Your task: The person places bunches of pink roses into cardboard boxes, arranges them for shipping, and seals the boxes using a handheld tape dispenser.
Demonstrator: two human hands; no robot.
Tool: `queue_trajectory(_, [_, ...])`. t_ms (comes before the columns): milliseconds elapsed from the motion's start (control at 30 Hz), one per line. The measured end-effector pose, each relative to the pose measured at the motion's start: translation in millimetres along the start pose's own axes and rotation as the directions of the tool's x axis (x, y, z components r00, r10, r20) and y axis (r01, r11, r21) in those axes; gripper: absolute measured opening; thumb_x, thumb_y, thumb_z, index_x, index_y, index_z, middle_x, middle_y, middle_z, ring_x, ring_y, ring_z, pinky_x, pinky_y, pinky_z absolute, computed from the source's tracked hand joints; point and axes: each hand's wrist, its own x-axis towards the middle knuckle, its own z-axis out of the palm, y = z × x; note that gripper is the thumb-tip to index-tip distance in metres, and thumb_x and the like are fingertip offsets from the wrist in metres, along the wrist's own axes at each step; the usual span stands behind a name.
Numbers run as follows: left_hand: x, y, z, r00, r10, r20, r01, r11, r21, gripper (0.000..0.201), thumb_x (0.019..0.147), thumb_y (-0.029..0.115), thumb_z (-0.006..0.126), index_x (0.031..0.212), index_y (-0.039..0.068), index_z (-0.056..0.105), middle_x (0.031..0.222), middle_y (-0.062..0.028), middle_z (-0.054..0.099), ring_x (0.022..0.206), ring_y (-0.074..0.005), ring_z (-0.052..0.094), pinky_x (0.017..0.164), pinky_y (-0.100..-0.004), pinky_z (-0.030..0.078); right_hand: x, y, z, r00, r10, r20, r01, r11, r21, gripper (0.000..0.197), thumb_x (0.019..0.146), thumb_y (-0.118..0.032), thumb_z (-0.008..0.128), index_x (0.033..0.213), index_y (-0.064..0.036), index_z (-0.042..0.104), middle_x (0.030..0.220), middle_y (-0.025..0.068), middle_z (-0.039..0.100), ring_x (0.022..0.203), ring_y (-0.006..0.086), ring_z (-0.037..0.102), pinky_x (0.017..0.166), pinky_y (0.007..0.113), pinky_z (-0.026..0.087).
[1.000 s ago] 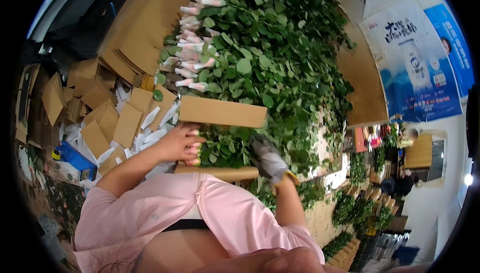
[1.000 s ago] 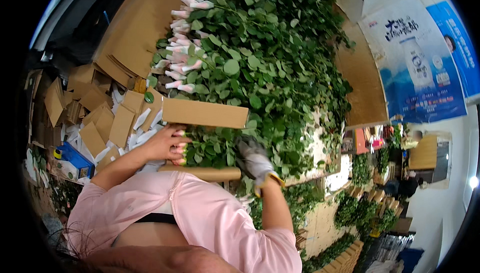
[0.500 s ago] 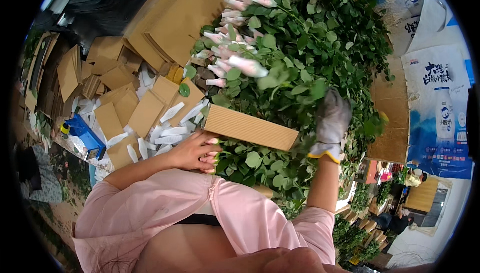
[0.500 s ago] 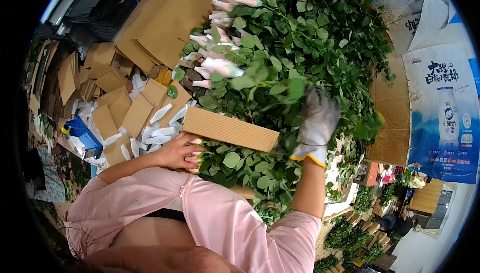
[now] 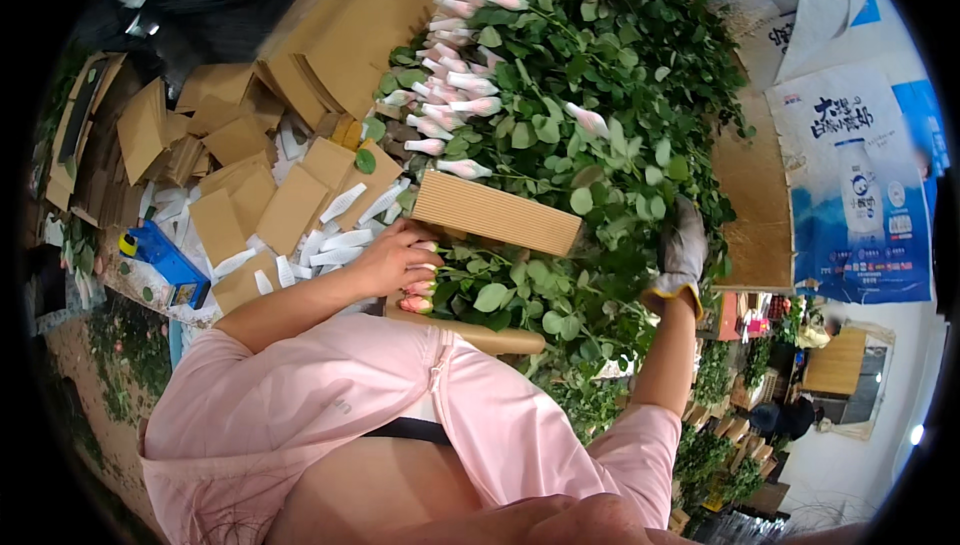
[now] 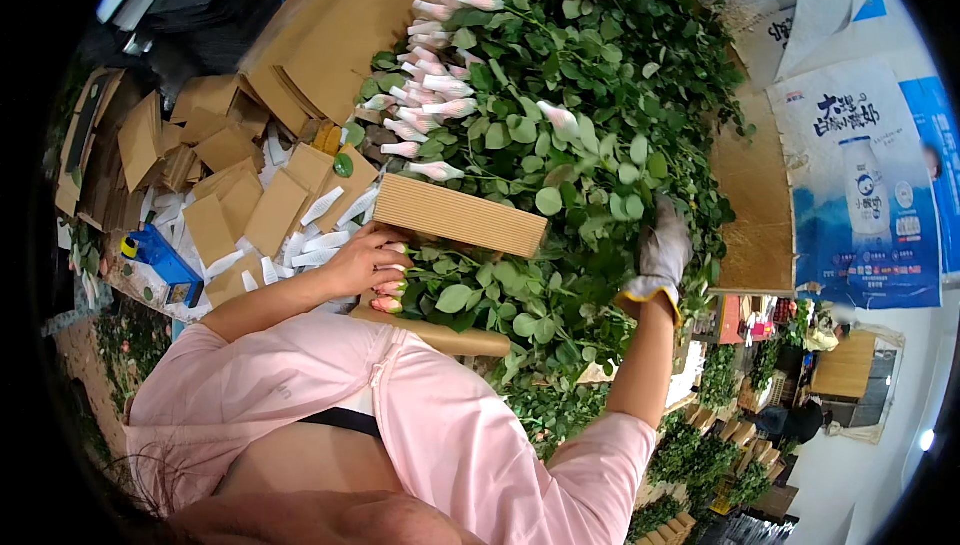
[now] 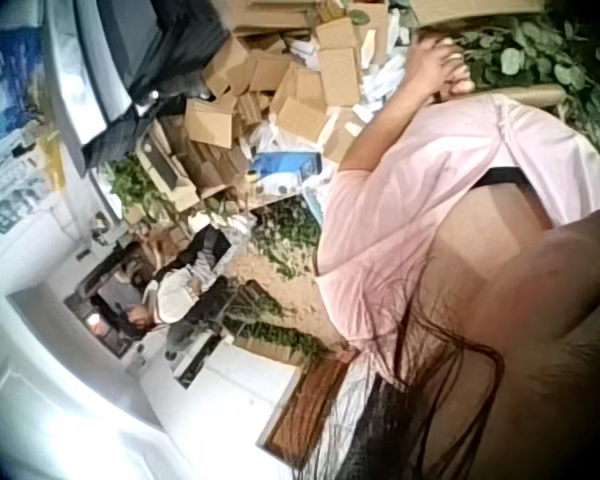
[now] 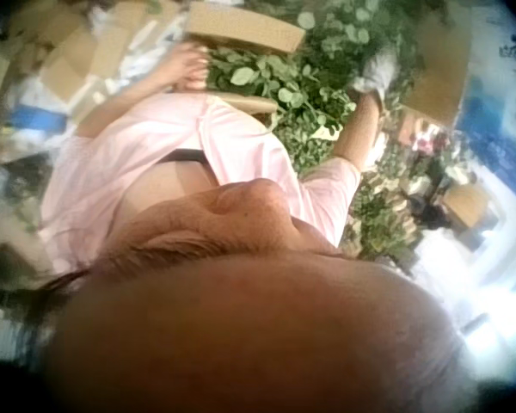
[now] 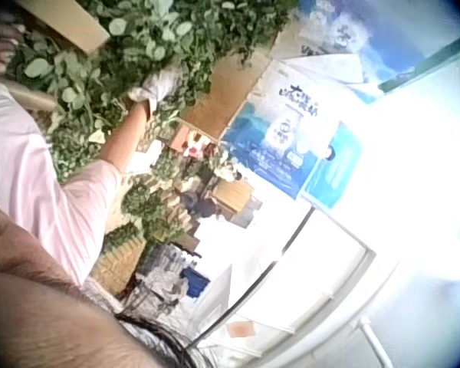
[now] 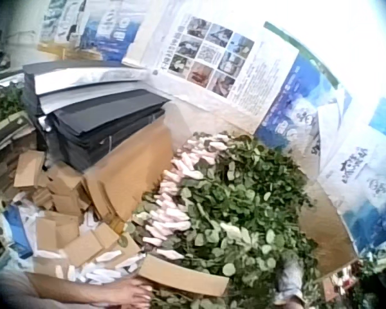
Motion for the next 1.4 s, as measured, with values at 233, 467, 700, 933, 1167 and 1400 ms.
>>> queue_trajectory(233, [-2, 5, -8, 0.986, -0.16, 0.044, 0.164, 0.983, -0.087, 0.042, 0.07, 0.021, 0.072, 0.109, 0.011, 0.06, 0.093, -0.0101, 0.062, 0.096, -0.0312, 0.051, 0.084, -0.04, 0.042, 38, -50, -10, 0.996, -0.064, 0.068, 0.075, 0.981, -0.18, 0.029, 0.085, -0.026, 0.049, 0.108, -0.0129, 0.06, 0.115, 0.0141, 0.058, 0.114, 0.0323, 0.049, 0.099, 0.047, 0.033])
queue_trajectory(467, [-5, -2, 3, 0.994, -0.04, -0.103, 0.032, 0.997, -0.077, 0.042, 0.067, 0.02, 0.074, 0.106, 0.007, 0.063, 0.109, -0.0095, 0.059, 0.108, -0.0312, 0.048, 0.092, -0.04, 0.041, 38, -82, -49, 0.934, -0.286, -0.215, 0.31, 0.947, 0.088, 0.03, 0.078, -0.007, 0.055, 0.103, -0.0186, 0.065, 0.108, 0.0127, 0.063, 0.1, 0.0324, 0.058, 0.086, 0.039, 0.045])
queue_trajectory(700, [-1, 1, -5, 0.985, -0.165, -0.044, 0.157, 0.977, -0.141, 0.042, 0.067, 0.02, 0.075, 0.106, 0.008, 0.064, 0.103, -0.0094, 0.061, 0.101, -0.0297, 0.05, 0.088, -0.039, 0.043, 23, -102, -55, 0.875, -0.402, -0.271, 0.426, 0.904, 0.035, 0.033, 0.077, -0.006, 0.053, 0.107, -0.0144, 0.063, 0.104, 0.0149, 0.062, 0.098, 0.0365, 0.056, 0.083, 0.042, 0.045])
queue_trajectory(933, [-7, -4, 3, 0.994, -0.066, -0.082, 0.056, 0.991, -0.122, 0.04, 0.067, 0.022, 0.074, 0.104, 0.01, 0.065, 0.109, -0.0096, 0.06, 0.103, -0.029, 0.049, 0.091, -0.0387, 0.04, 5, -115, -59, 0.89, -0.432, -0.144, 0.422, 0.901, -0.097, 0.028, 0.078, -0.006, 0.052, 0.101, -0.016, 0.065, 0.097, 0.0105, 0.066, 0.094, 0.0309, 0.058, 0.09, 0.041, 0.039])
queue_trajectory(1167, [-6, -9, 7, 0.995, -0.083, -0.061, 0.073, 0.985, -0.158, 0.04, 0.066, 0.021, 0.074, 0.104, 0.011, 0.067, 0.109, -0.004, 0.063, 0.109, -0.0289, 0.047, 0.094, -0.0385, 0.041, -92, -91, -43, 0.921, -0.39, -0.004, 0.371, 0.873, 0.317, 0.027, 0.086, -0.013, 0.044, 0.106, -0.0118, 0.062, 0.102, 0.0076, 0.064, 0.1, 0.0305, 0.057, 0.087, 0.042, 0.042])
queue_trajectory(1400, [-6, -7, 4, 0.991, -0.119, -0.063, 0.107, 0.98, -0.167, 0.042, 0.064, 0.02, 0.077, 0.104, 0.011, 0.066, 0.109, -0.0048, 0.063, 0.11, -0.0291, 0.048, 0.094, -0.0387, 0.041, -131, -122, -52, 0.886, -0.373, 0.275, 0.292, 0.91, 0.293, 0.037, 0.083, -0.013, 0.057, 0.119, -0.0237, 0.056, 0.115, 0.0119, 0.06, 0.088, 0.0258, 0.065, 0.073, 0.032, 0.053])
